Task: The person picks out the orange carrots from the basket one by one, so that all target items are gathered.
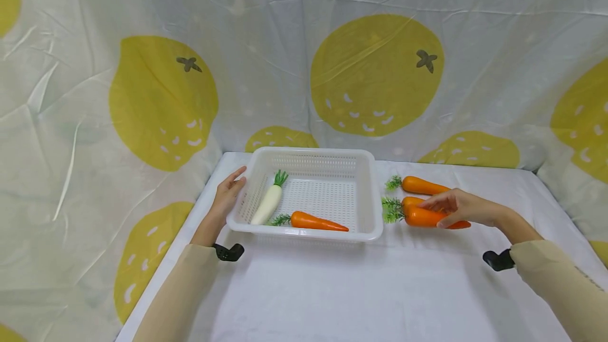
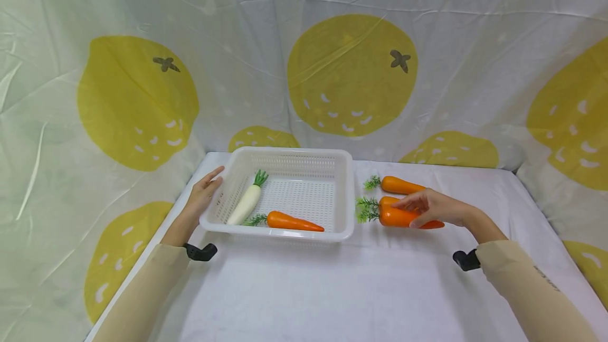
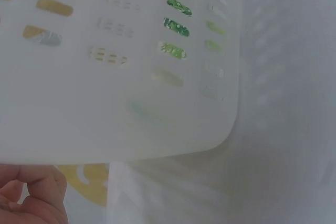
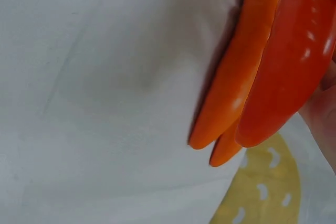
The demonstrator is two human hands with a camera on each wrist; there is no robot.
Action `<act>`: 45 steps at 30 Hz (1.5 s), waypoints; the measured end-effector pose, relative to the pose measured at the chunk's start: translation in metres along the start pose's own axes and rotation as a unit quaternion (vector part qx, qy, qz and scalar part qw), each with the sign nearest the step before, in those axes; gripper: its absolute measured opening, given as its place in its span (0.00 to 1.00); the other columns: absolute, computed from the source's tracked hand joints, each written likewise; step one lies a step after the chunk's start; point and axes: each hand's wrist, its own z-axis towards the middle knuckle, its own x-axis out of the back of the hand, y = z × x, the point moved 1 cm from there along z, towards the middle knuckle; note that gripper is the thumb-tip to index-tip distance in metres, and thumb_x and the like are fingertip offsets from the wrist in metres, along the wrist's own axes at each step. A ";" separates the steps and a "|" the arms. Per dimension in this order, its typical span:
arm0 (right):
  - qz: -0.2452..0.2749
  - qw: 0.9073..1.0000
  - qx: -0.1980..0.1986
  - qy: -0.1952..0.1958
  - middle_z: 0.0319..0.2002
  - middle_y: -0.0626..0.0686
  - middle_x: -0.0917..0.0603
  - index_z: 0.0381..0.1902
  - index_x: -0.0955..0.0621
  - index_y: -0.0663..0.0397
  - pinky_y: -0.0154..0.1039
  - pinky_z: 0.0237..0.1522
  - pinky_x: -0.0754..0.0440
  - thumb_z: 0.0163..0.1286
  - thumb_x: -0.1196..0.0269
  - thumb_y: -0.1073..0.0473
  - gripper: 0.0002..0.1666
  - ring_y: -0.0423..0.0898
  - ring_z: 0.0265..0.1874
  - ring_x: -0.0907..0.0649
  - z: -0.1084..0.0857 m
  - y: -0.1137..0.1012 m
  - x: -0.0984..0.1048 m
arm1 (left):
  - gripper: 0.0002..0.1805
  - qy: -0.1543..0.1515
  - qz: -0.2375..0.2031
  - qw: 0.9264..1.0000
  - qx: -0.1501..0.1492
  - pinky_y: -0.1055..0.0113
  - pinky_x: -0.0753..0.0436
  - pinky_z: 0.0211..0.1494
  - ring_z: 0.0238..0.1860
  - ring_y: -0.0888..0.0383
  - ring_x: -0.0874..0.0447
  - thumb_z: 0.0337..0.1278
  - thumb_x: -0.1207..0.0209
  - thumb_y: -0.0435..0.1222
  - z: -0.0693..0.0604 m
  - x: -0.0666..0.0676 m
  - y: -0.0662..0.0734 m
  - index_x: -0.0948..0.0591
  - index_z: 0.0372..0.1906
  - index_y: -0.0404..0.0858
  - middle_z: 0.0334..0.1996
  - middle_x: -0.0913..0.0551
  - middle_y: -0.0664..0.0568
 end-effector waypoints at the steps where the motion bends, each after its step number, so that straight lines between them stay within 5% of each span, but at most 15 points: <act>1: 0.002 1.000 0.000 0.001 0.60 0.55 0.20 0.63 0.25 0.71 0.35 0.53 0.21 0.66 0.34 0.70 0.28 0.38 0.54 0.20 0.000 0.002 -0.001 | 0.27 0.000 0.001 1.000 0.000 0.73 0.25 0.46 0.44 0.62 0.24 0.77 0.50 0.45 0.000 0.000 0.000 0.34 0.76 0.46 0.50 0.23 0.44; 8: -0.025 0.999 -0.009 0.029 0.61 0.46 0.20 0.65 0.24 0.64 0.34 0.52 0.21 0.65 0.32 0.67 0.30 0.40 0.53 0.20 0.000 0.016 -0.008 | 0.28 -0.003 -0.002 1.000 -0.002 0.74 0.24 0.45 0.43 0.63 0.24 0.77 0.50 0.45 -0.002 0.000 0.000 0.35 0.76 0.45 0.47 0.23 0.46; 16: -0.053 0.997 0.028 0.044 0.56 0.59 0.18 0.62 0.22 0.67 0.34 0.49 0.21 0.64 0.31 0.67 0.28 0.43 0.47 0.19 0.001 0.024 -0.018 | 0.27 -0.001 0.000 1.000 0.001 0.74 0.24 0.44 0.43 0.63 0.24 0.77 0.50 0.45 -0.001 0.001 0.000 0.35 0.76 0.46 0.47 0.24 0.47; 37: -0.101 0.993 0.025 0.052 0.50 0.58 0.16 0.59 0.20 0.66 0.35 0.47 0.20 0.61 0.27 0.64 0.28 0.45 0.44 0.18 0.002 0.031 -0.023 | 0.27 -0.001 0.009 1.000 -0.001 0.73 0.25 0.46 0.44 0.62 0.25 0.77 0.51 0.45 -0.002 0.001 0.001 0.35 0.76 0.46 0.48 0.24 0.45; 45: -0.074 0.996 0.013 0.053 0.51 0.62 0.16 0.61 0.23 0.72 0.35 0.46 0.19 0.62 0.29 0.65 0.30 0.46 0.45 0.17 0.002 0.028 -0.021 | 0.28 -0.006 0.008 1.000 0.003 0.73 0.25 0.46 0.45 0.61 0.25 0.77 0.51 0.46 -0.003 0.001 0.001 0.36 0.76 0.47 0.50 0.24 0.44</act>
